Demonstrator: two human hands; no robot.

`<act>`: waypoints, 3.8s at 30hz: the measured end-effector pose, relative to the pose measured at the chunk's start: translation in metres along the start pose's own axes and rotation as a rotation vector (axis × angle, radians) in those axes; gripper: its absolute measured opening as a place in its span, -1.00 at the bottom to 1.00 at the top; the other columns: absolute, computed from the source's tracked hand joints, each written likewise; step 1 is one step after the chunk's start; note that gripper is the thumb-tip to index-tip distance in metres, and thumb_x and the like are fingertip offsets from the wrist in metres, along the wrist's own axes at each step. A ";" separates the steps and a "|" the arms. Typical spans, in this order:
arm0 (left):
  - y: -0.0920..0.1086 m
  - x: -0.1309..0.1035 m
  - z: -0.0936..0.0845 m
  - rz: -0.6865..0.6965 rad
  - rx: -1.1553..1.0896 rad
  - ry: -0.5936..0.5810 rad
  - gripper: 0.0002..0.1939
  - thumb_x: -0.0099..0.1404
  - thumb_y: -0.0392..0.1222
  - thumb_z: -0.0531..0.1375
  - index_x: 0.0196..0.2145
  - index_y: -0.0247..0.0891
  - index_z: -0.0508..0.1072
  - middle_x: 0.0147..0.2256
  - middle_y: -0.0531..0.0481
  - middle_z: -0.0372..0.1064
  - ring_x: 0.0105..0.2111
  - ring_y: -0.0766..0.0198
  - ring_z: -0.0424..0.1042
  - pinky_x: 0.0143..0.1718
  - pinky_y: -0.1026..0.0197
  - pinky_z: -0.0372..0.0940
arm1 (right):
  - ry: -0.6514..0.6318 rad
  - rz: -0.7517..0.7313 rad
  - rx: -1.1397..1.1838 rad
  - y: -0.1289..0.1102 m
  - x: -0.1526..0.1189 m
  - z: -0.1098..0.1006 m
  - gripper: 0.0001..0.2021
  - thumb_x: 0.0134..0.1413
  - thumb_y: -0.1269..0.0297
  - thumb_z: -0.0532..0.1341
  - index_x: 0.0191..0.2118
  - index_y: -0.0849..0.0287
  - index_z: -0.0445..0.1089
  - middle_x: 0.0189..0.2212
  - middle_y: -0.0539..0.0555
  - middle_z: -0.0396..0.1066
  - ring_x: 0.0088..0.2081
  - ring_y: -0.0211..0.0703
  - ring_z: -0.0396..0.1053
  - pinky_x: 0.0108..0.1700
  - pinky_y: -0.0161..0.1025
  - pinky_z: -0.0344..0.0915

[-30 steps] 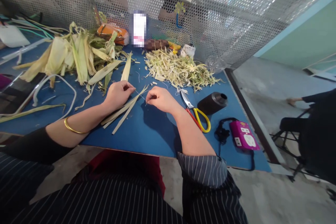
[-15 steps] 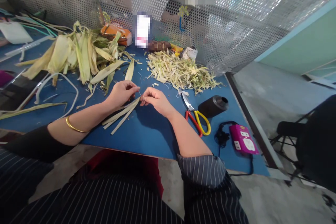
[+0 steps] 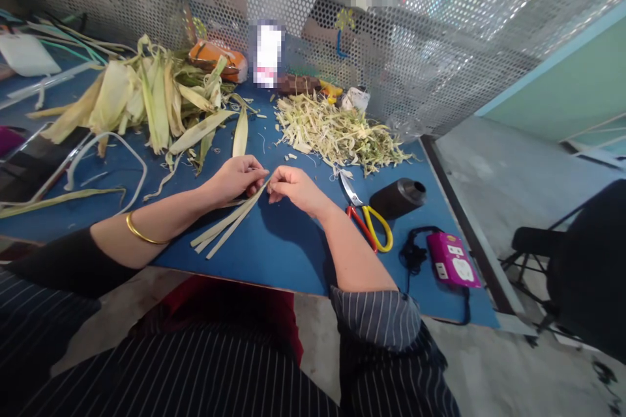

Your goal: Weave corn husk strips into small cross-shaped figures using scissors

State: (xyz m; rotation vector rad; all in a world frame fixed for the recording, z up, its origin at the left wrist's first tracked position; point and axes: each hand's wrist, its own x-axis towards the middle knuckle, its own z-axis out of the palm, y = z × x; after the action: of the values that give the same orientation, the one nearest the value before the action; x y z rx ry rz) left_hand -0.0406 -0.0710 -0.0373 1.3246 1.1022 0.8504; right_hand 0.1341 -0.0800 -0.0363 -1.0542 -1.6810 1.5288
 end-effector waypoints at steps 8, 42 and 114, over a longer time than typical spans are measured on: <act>0.003 -0.001 -0.005 -0.089 -0.111 0.003 -0.84 0.12 -0.27 0.29 -0.41 -0.29 0.34 -0.57 0.00 0.41 -0.64 0.43 0.31 -0.56 0.28 0.22 | 0.129 -0.048 -0.056 -0.004 -0.002 -0.003 -0.89 -0.04 0.29 0.24 -0.42 0.22 0.37 -0.46 0.01 0.41 -0.45 -0.33 0.31 -0.36 -0.34 0.23; 0.004 -0.002 -0.006 -0.029 0.016 -0.086 -0.86 0.10 -0.20 0.26 -0.52 -0.34 0.47 -0.52 -0.02 0.39 -0.62 0.49 0.20 -0.68 0.39 0.04 | 0.339 -0.257 -0.657 -0.004 -0.004 -0.001 -0.85 0.03 0.27 0.22 -0.50 0.18 0.40 -0.51 -0.01 0.35 -0.49 -0.31 0.23 -0.40 -0.31 0.15; 0.004 -0.008 -0.002 0.425 0.506 0.190 -0.95 0.10 -0.23 0.21 -0.46 -0.25 0.45 -0.46 0.05 0.42 -0.48 0.36 0.29 -0.41 0.28 0.16 | 0.264 -0.032 0.117 0.007 0.004 0.010 -0.83 -0.13 0.27 0.30 -0.33 0.18 0.46 -0.42 -0.02 0.45 -0.43 -0.33 0.40 -0.30 -0.31 0.32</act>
State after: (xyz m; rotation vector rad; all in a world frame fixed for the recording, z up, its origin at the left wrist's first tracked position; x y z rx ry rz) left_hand -0.0448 -0.0776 -0.0325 1.9794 1.2556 1.0634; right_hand 0.1247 -0.0811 -0.0444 -1.1083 -1.4048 1.3827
